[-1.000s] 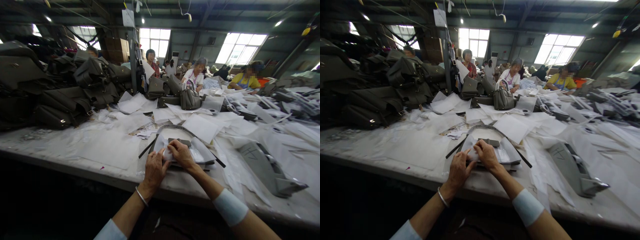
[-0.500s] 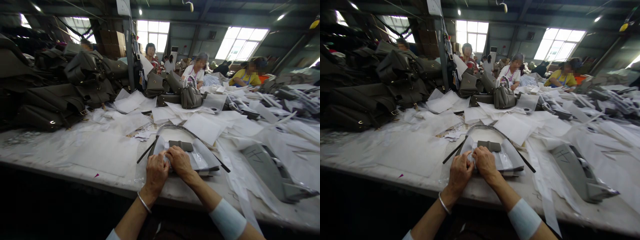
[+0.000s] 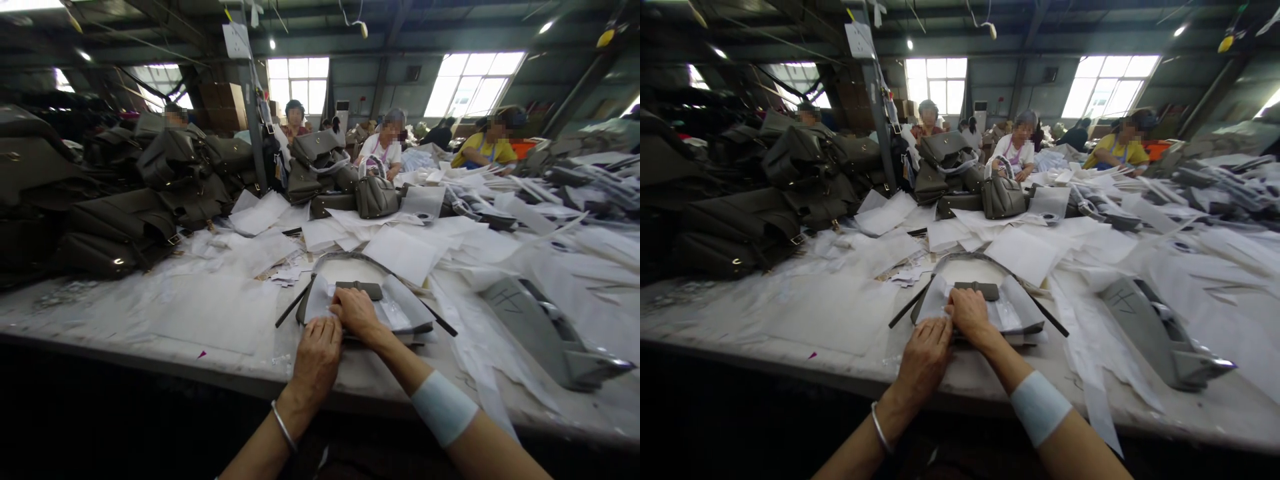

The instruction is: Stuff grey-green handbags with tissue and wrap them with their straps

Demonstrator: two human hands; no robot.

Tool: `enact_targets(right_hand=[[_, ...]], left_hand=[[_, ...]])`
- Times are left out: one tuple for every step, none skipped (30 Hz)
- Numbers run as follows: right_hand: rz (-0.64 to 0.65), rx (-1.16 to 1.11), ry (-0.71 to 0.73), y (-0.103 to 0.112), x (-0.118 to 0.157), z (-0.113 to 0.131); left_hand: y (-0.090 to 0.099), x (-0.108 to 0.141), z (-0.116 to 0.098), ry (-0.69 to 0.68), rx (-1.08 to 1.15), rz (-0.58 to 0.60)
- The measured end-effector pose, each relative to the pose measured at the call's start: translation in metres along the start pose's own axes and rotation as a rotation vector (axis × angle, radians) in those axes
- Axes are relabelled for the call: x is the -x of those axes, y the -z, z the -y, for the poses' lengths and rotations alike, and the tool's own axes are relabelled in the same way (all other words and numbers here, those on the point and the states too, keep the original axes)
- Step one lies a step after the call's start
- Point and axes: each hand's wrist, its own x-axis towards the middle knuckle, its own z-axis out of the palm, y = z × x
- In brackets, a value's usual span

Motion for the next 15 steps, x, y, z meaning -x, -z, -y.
enact_targets(right_hand=[[-0.017, 0.003, -0.006, 0.001, -0.001, 0.0], [-0.032, 0.008, -0.009, 0.003, -0.002, 0.0], [-0.057, 0.009, -0.003, 0.007, -0.001, -0.001], [-0.097, -0.002, 0.01, 0.011, 0.001, -0.003], [-0.153, -0.028, 0.029, 0.017, 0.004, -0.007], [-0.221, -0.069, 0.05, 0.025, 0.008, -0.013], [-0.298, -0.123, 0.063, 0.033, 0.015, -0.023], [-0.381, -0.183, 0.067, 0.043, 0.022, -0.035], [-0.456, -0.24, 0.056, 0.054, 0.031, -0.051], [-0.516, -0.284, 0.031, 0.066, 0.042, -0.07], [-0.568, -0.314, -0.011, 0.078, 0.054, -0.091], [-0.611, -0.33, -0.074, 0.09, 0.067, -0.115], [-0.642, -0.332, -0.153, 0.103, 0.082, -0.14], [-0.658, -0.322, -0.247, 0.116, 0.098, -0.166], [-0.663, -0.299, -0.354, 0.128, 0.114, -0.191]], left_hand=[[0.0, 0.001, 0.0, -0.011, -0.004, 0.009], [0.0, 0.001, 0.0, -0.012, -0.005, 0.019], [0.001, 0.001, -0.001, -0.007, -0.005, 0.028], [0.002, 0.0, -0.001, 0.0, -0.004, 0.037], [0.002, 0.0, -0.002, 0.004, -0.002, 0.043], [0.002, 0.0, -0.002, 0.007, 0.001, 0.044], [0.001, 0.0, -0.002, 0.008, 0.005, 0.039], [0.0, 0.0, -0.002, 0.005, 0.009, 0.028], [-0.001, 0.001, -0.002, 0.001, 0.011, 0.013], [-0.002, 0.001, -0.001, -0.003, 0.012, -0.007], [-0.004, 0.002, -0.001, -0.01, 0.009, -0.032], [-0.005, 0.003, 0.0, -0.019, 0.003, -0.061], [-0.006, 0.004, 0.001, -0.029, -0.007, -0.093], [-0.007, 0.005, 0.003, -0.043, -0.019, -0.123], [-0.008, 0.005, 0.005, -0.054, -0.029, -0.145]])
